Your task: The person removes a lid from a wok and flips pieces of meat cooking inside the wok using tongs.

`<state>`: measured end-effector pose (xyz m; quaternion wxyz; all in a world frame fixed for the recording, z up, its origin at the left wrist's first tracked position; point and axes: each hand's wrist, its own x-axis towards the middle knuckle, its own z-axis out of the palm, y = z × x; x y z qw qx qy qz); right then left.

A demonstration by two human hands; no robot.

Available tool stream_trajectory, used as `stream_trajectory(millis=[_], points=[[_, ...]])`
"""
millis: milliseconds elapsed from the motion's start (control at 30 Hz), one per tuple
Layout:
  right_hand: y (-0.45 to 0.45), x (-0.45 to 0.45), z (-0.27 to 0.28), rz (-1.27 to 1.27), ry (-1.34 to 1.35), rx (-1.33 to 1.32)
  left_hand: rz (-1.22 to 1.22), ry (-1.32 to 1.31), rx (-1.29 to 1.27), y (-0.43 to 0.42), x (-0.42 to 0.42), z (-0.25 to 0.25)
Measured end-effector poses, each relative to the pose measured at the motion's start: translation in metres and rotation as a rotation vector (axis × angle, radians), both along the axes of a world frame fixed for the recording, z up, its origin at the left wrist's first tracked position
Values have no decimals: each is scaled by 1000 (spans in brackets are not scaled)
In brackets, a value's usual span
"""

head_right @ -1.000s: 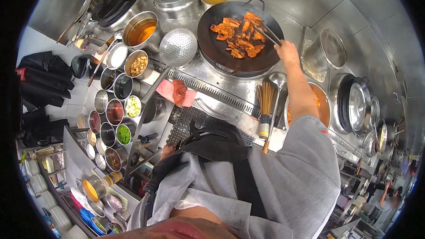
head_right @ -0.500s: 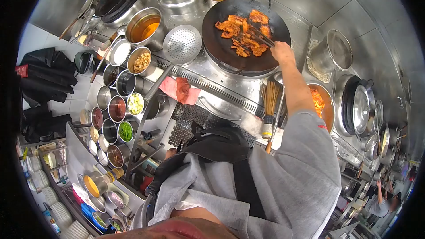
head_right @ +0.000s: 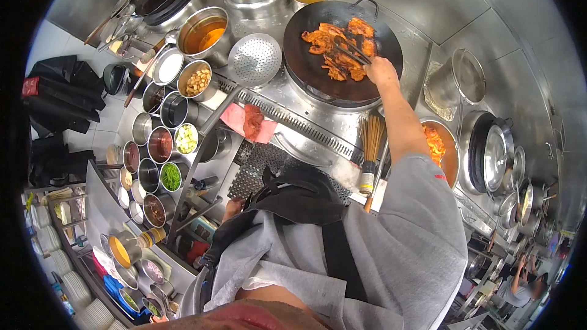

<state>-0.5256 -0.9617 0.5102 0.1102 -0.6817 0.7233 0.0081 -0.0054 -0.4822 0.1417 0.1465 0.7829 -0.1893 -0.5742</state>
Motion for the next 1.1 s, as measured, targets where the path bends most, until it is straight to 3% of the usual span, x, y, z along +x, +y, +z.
stream_trajectory(millis=[67,200,367,500,600,733,867,967,1000,1067,1100], points=[[-10,3,-4,-28,-68,37,-26,-32,-11,11,5,-7],[-11,0,-28,49,-112,45,-117,-138,-27,3,-15,69],[17,-12,8,111,-114,-30,-189,-171,-42,11,-26,110],[3,-14,19,68,6,-140,-220,-186,4,7,-23,108],[-23,-14,-7,164,106,-190,-229,-223,27,-5,-24,108],[-42,-3,-18,215,179,-113,-167,-213,77,-19,-23,107],[-47,-6,-11,164,141,-182,-41,-182,27,-27,-20,94],[-42,-10,6,92,75,-221,-40,-206,61,-33,-27,112],[-41,-12,12,63,48,-278,-152,-213,13,-27,-18,94],[-41,-15,25,31,51,-261,-1009,-449,-407,4,15,36],[-42,-15,33,2,1,-204,-1224,-582,-591,4,15,37]])
